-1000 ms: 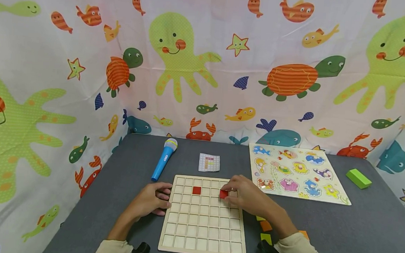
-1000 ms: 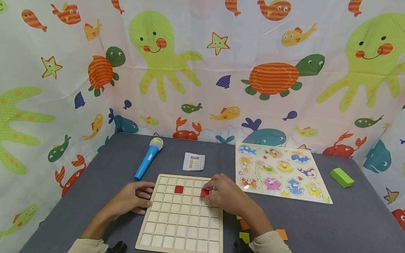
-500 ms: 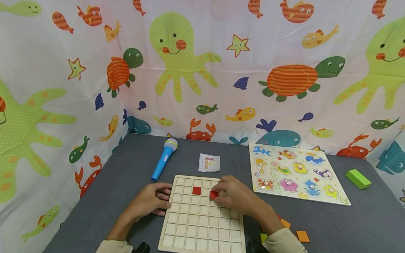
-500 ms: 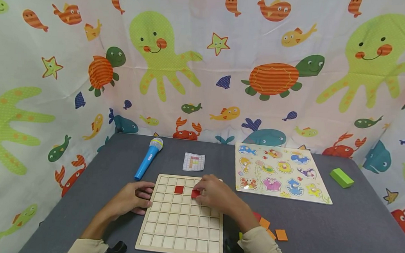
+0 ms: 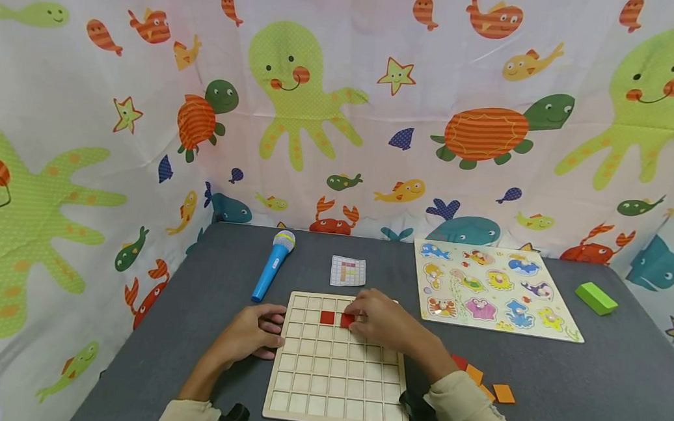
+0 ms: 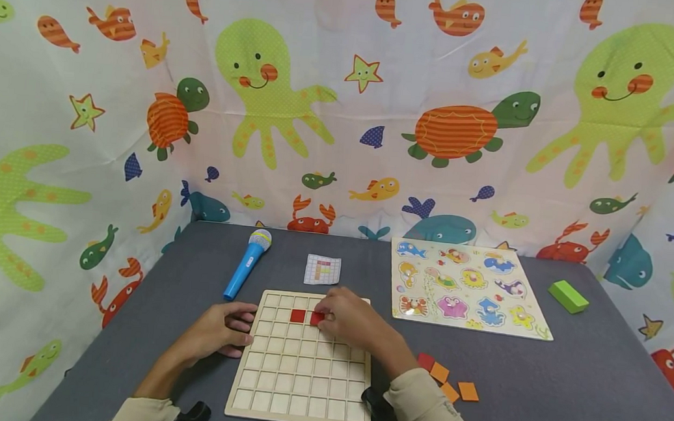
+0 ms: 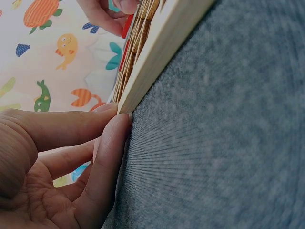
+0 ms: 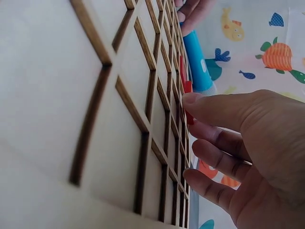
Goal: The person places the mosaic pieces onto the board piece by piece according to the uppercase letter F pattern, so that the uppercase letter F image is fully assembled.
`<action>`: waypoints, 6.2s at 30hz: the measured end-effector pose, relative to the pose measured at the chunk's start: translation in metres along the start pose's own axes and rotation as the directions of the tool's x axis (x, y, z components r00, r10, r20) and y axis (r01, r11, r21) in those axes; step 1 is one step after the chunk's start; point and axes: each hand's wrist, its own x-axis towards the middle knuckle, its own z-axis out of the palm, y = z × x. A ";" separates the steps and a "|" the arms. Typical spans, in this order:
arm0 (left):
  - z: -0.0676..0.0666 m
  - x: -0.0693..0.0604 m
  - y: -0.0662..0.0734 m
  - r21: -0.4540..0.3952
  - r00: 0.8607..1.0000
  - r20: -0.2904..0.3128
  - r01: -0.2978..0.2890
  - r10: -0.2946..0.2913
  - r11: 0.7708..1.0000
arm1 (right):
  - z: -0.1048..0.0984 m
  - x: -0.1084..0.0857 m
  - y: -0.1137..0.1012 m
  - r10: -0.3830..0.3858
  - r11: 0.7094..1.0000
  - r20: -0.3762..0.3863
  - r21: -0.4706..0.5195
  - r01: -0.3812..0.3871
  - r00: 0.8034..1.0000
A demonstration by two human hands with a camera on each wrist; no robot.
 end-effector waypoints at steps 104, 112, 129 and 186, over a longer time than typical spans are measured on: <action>0.000 0.000 0.001 -0.008 1.000 -0.010 0.029 -0.029 1.000 | -0.079 -0.145 0.077 0.379 0.908 0.102 0.150 -0.391 0.920; -0.001 0.001 0.001 -0.017 1.000 0.002 0.024 -0.024 1.000 | -0.076 -0.148 0.081 0.348 0.912 0.129 0.182 -0.367 0.928; -0.003 0.000 -0.001 -0.020 1.000 0.024 0.000 0.000 1.000 | -0.075 -0.148 0.081 0.315 0.920 0.161 0.189 -0.343 0.935; -0.002 0.001 -0.001 -0.017 1.000 0.008 -0.003 0.003 1.000 | -0.045 -0.082 0.050 0.114 0.993 0.010 0.017 -0.114 0.993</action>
